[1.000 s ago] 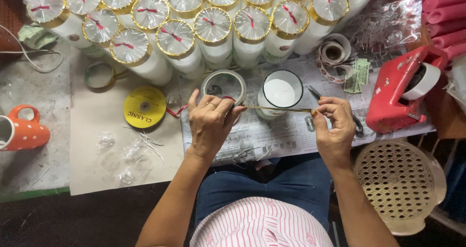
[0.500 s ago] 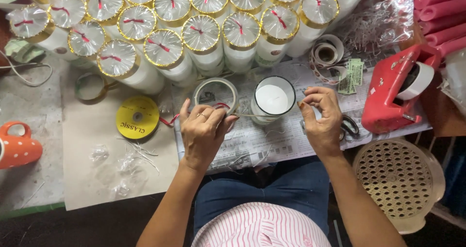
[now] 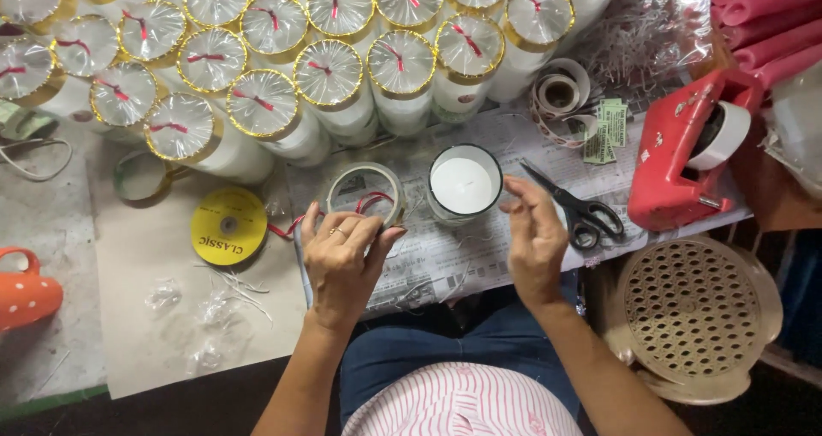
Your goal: Applying decorative lids and labels to candle jars and using scissors to trim materials.
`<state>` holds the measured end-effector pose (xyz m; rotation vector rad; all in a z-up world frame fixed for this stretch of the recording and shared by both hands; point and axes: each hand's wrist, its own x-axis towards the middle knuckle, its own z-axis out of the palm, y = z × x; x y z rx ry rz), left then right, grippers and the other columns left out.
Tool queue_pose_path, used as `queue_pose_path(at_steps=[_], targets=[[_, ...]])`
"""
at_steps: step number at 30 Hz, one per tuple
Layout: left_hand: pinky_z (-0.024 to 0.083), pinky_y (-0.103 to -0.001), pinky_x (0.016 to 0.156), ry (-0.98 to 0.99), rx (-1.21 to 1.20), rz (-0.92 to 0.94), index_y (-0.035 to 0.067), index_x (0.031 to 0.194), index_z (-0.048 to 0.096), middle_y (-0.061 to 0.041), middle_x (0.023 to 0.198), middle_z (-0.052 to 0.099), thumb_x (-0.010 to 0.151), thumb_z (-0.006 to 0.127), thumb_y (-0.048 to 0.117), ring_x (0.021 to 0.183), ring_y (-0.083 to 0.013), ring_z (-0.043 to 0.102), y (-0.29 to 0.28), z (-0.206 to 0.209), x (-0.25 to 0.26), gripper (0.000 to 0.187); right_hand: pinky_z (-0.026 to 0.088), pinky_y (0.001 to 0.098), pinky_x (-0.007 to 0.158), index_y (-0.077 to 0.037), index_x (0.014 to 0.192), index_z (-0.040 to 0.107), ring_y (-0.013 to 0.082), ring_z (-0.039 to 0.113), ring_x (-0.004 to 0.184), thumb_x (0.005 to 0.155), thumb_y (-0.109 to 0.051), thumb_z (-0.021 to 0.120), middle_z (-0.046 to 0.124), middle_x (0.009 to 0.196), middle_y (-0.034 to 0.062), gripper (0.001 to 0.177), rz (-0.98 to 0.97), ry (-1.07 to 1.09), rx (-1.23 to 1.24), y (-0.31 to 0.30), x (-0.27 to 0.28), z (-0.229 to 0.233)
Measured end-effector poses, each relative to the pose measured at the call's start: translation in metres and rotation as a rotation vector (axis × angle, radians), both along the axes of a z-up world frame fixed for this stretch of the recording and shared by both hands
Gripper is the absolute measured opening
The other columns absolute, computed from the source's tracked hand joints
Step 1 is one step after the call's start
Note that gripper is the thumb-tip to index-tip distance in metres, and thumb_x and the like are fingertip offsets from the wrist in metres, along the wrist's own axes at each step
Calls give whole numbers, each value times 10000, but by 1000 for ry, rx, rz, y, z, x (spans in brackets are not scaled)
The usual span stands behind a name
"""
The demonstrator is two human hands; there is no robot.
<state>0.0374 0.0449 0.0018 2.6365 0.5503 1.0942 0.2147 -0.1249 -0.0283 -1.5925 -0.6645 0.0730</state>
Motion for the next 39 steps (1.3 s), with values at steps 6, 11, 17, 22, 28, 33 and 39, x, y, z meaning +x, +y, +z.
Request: queue_pose_path(at_steps=[6, 11, 17, 22, 28, 33, 39], targets=[[341, -535, 1131, 0, -8, 4, 148, 881, 711, 8, 714, 649, 920, 778, 356, 824, -188, 677, 1, 0, 0, 222, 508, 433, 1016, 83, 1499, 416, 374, 500, 1348, 1047, -446, 500, 483, 1459, 267, 701, 179, -203, -121, -1, 0, -8], [340, -539, 1133, -2, -9, 16, 150, 881, 707, 8, 722, 649, 920, 775, 354, 830, -190, 676, 2, -3, 0, 219, 509, 497, 1026, 118, 1511, 378, 467, 508, 1333, 819, -567, 767, 475, 1443, 331, 1049, 234, -375, -240, 2, 10, -2], [339, -558, 1128, -30, -7, 25, 142, 877, 705, -9, 721, 652, 932, 754, 352, 828, -208, 678, 10, -8, 3, 223, 379, 483, 1194, 73, 1568, 256, 445, 413, 1430, 694, -330, 957, 405, 1512, 330, 1191, 227, -177, -128, 26, 3, -11], [329, -572, 1126, -66, 25, 4, 157, 887, 703, 6, 720, 644, 926, 756, 369, 826, -200, 668, 21, -12, 11, 222, 406, 460, 1169, 32, 1487, 386, 359, 572, 1312, 641, -303, 973, 591, 1359, 226, 1083, 180, -201, -67, 30, 7, -19], [333, -580, 1127, -151, 27, -21, 163, 853, 678, 7, 700, 619, 929, 734, 403, 825, -189, 667, 24, -20, 37, 258, 400, 481, 1178, 15, 1462, 421, 357, 593, 1284, 584, -345, 978, 617, 1329, 203, 1101, 290, -245, -145, 22, 23, -14], [333, -591, 1131, -167, 11, -46, 173, 861, 678, 11, 704, 619, 907, 746, 421, 889, -201, 675, 19, -25, 45, 262, 430, 473, 1131, 19, 1440, 470, 345, 610, 1255, 564, -351, 973, 639, 1296, 209, 1075, 395, -174, -183, 21, 31, 3], [311, -597, 1154, -192, 27, -42, 182, 846, 678, 19, 717, 626, 902, 742, 448, 1014, -212, 659, 12, -24, 44, 279, 461, 444, 1073, -10, 1442, 533, 310, 612, 1211, 526, -330, 989, 612, 1283, 177, 1072, 480, -197, -240, 19, 49, 19]])
